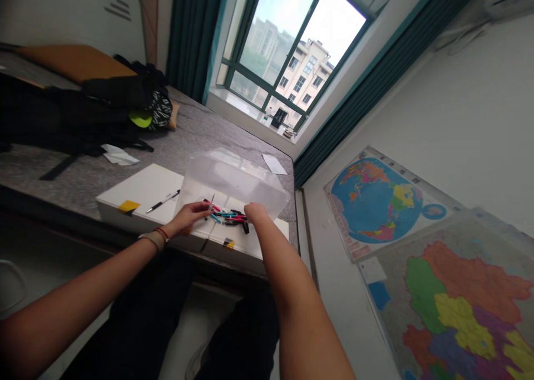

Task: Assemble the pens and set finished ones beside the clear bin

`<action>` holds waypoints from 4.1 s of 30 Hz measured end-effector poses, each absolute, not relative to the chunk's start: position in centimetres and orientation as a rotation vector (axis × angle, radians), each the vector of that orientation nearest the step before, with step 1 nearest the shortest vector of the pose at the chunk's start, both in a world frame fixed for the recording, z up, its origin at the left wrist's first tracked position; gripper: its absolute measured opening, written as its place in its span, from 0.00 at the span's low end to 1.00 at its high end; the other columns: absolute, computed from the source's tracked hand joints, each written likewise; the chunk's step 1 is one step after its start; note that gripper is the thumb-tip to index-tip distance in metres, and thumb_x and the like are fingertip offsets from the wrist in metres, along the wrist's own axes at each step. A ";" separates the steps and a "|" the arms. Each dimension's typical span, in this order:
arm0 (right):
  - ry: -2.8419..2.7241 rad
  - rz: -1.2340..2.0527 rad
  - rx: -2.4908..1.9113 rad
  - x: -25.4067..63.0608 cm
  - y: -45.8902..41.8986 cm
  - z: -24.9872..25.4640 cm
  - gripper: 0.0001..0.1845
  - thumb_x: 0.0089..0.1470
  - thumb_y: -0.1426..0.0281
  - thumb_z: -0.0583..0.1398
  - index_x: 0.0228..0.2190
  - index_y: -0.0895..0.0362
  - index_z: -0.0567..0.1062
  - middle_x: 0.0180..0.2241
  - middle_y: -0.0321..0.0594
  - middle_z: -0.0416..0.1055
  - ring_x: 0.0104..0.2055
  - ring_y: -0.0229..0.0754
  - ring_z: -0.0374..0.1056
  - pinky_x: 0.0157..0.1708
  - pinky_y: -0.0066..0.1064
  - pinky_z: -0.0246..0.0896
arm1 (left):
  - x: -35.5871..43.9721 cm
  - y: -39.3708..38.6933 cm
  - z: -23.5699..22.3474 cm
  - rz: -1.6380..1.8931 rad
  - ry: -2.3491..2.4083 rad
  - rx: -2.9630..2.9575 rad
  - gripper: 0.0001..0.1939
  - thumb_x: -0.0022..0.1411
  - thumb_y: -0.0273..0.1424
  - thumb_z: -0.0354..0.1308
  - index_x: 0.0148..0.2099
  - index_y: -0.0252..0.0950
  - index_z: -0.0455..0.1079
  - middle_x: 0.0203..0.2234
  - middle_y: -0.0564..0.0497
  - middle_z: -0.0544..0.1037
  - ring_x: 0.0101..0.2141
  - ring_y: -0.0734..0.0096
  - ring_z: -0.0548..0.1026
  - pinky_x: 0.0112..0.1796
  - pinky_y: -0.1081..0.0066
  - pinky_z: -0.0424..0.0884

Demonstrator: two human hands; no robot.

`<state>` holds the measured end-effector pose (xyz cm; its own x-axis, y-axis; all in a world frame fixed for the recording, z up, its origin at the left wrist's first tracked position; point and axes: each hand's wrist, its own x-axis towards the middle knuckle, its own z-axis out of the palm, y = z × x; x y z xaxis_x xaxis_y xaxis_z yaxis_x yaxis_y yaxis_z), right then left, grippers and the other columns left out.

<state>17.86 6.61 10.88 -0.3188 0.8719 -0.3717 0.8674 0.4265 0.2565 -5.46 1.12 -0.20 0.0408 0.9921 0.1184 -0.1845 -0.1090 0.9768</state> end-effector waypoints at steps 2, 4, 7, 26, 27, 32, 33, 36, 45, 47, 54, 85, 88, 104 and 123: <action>2.239 0.026 1.426 17.8 6.5 10.4 0.15 0.53 0.77 0.62 0.44 0.62 0.79 0.46 0.61 0.75 0.49 0.56 0.73 0.46 0.40 0.69 | -5.5 1.2 -0.2 1.337 0.983 1.181 0.27 0.42 0.46 0.72 0.41 0.33 0.77 0.39 0.43 0.81 0.42 0.56 0.77 0.53 0.53 0.67; 2.245 0.042 1.396 17.7 6.4 9.9 0.15 0.54 0.76 0.62 0.44 0.62 0.79 0.46 0.61 0.75 0.48 0.56 0.74 0.45 0.39 0.69 | -5.5 1.2 -0.3 1.341 0.988 1.182 0.26 0.42 0.45 0.72 0.40 0.34 0.78 0.38 0.43 0.81 0.42 0.57 0.77 0.52 0.55 0.67; 2.253 0.066 1.387 17.7 6.2 9.3 0.16 0.54 0.77 0.61 0.45 0.62 0.78 0.46 0.60 0.75 0.48 0.55 0.74 0.44 0.37 0.69 | -5.6 1.2 -0.3 1.341 0.988 1.200 0.25 0.43 0.44 0.71 0.40 0.33 0.78 0.38 0.43 0.81 0.41 0.58 0.77 0.51 0.57 0.68; 2.242 0.012 1.397 17.5 6.4 8.5 0.20 0.50 0.71 0.65 0.46 0.62 0.78 0.47 0.60 0.75 0.48 0.56 0.74 0.44 0.36 0.69 | -5.2 0.8 0.4 1.356 0.930 1.118 0.29 0.45 0.50 0.69 0.43 0.34 0.73 0.42 0.41 0.81 0.45 0.56 0.78 0.49 0.59 0.70; 2.247 0.013 1.404 17.4 6.3 8.4 0.20 0.51 0.71 0.65 0.46 0.62 0.77 0.48 0.60 0.74 0.48 0.56 0.74 0.44 0.36 0.69 | -5.2 0.8 0.5 1.355 0.922 1.124 0.29 0.46 0.51 0.68 0.43 0.34 0.73 0.42 0.41 0.81 0.45 0.56 0.78 0.49 0.59 0.70; 2.263 0.003 1.421 17.4 6.2 8.5 0.18 0.50 0.73 0.64 0.45 0.62 0.78 0.46 0.59 0.75 0.47 0.56 0.74 0.42 0.36 0.70 | -5.2 0.7 0.5 1.363 0.903 1.106 0.30 0.48 0.50 0.67 0.46 0.33 0.71 0.43 0.39 0.81 0.46 0.55 0.78 0.49 0.59 0.71; 2.266 0.003 1.426 17.5 6.3 8.6 0.18 0.51 0.73 0.64 0.45 0.62 0.78 0.46 0.59 0.75 0.46 0.56 0.74 0.42 0.36 0.70 | -5.3 0.8 0.4 1.362 0.895 1.094 0.30 0.49 0.50 0.67 0.46 0.33 0.71 0.43 0.39 0.81 0.46 0.56 0.78 0.49 0.59 0.71; 2.280 0.013 1.451 17.5 6.9 9.2 0.16 0.51 0.74 0.64 0.44 0.62 0.79 0.45 0.59 0.76 0.45 0.55 0.74 0.43 0.36 0.69 | -5.3 1.0 0.2 1.367 0.871 1.046 0.31 0.51 0.51 0.65 0.49 0.33 0.71 0.42 0.39 0.81 0.45 0.57 0.79 0.48 0.59 0.72; 2.662 -0.108 1.377 14.9 7.6 9.9 0.14 0.57 0.75 0.58 0.43 0.57 0.79 0.45 0.48 0.77 0.48 0.46 0.71 0.49 0.31 0.62 | -4.6 0.1 0.9 1.485 0.972 1.137 0.27 0.52 0.51 0.64 0.43 0.33 0.72 0.32 0.45 0.81 0.37 0.61 0.78 0.44 0.61 0.73; 2.780 -0.159 1.374 14.1 7.2 9.5 0.14 0.58 0.75 0.58 0.44 0.56 0.78 0.45 0.45 0.76 0.49 0.45 0.70 0.51 0.31 0.60 | -4.5 -0.2 1.3 1.497 0.983 1.166 0.25 0.53 0.51 0.63 0.42 0.34 0.72 0.32 0.45 0.81 0.38 0.61 0.78 0.45 0.61 0.72; 2.837 -0.382 1.456 15.3 5.3 7.8 0.14 0.58 0.76 0.56 0.41 0.57 0.80 0.45 0.46 0.76 0.48 0.45 0.70 0.51 0.32 0.60 | -4.2 -1.3 1.6 1.529 1.050 1.304 0.17 0.61 0.45 0.57 0.40 0.35 0.71 0.31 0.47 0.79 0.37 0.64 0.76 0.45 0.63 0.71; 3.047 -1.302 2.155 18.1 -3.0 1.4 0.12 0.60 0.72 0.55 0.40 0.52 0.78 0.43 0.45 0.73 0.48 0.46 0.70 0.51 0.38 0.65 | -4.8 -2.8 2.4 1.143 1.073 1.435 0.12 0.65 0.39 0.53 0.43 0.38 0.71 0.31 0.47 0.77 0.35 0.63 0.75 0.40 0.64 0.70; 3.056 -1.293 2.149 18.2 -3.0 1.5 0.12 0.59 0.73 0.55 0.40 0.53 0.78 0.44 0.45 0.72 0.48 0.45 0.70 0.51 0.37 0.65 | -4.8 -2.7 2.5 1.126 1.083 1.431 0.12 0.65 0.40 0.53 0.43 0.38 0.70 0.31 0.48 0.77 0.35 0.63 0.74 0.40 0.65 0.69; 2.996 -1.309 2.215 18.8 -3.3 1.2 0.12 0.56 0.74 0.58 0.41 0.54 0.79 0.55 0.46 0.71 0.57 0.45 0.67 0.59 0.40 0.59 | -4.6 -1.9 2.5 1.227 1.176 1.394 0.13 0.65 0.41 0.54 0.44 0.37 0.69 0.30 0.50 0.77 0.34 0.66 0.74 0.41 0.65 0.69; 2.849 -1.321 2.269 18.5 -2.7 1.4 0.19 0.56 0.72 0.58 0.50 0.56 0.76 0.61 0.49 0.63 0.57 0.47 0.66 0.59 0.42 0.59 | -4.7 -1.4 2.3 1.188 1.206 1.395 0.17 0.62 0.45 0.57 0.43 0.36 0.70 0.30 0.48 0.78 0.34 0.64 0.76 0.42 0.63 0.72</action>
<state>18.55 -2.67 1.40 -0.1455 0.9788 0.1440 0.5224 0.1996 -0.8290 -4.65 -1.39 2.29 0.0569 0.9935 0.0987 0.1133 -0.1047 0.9880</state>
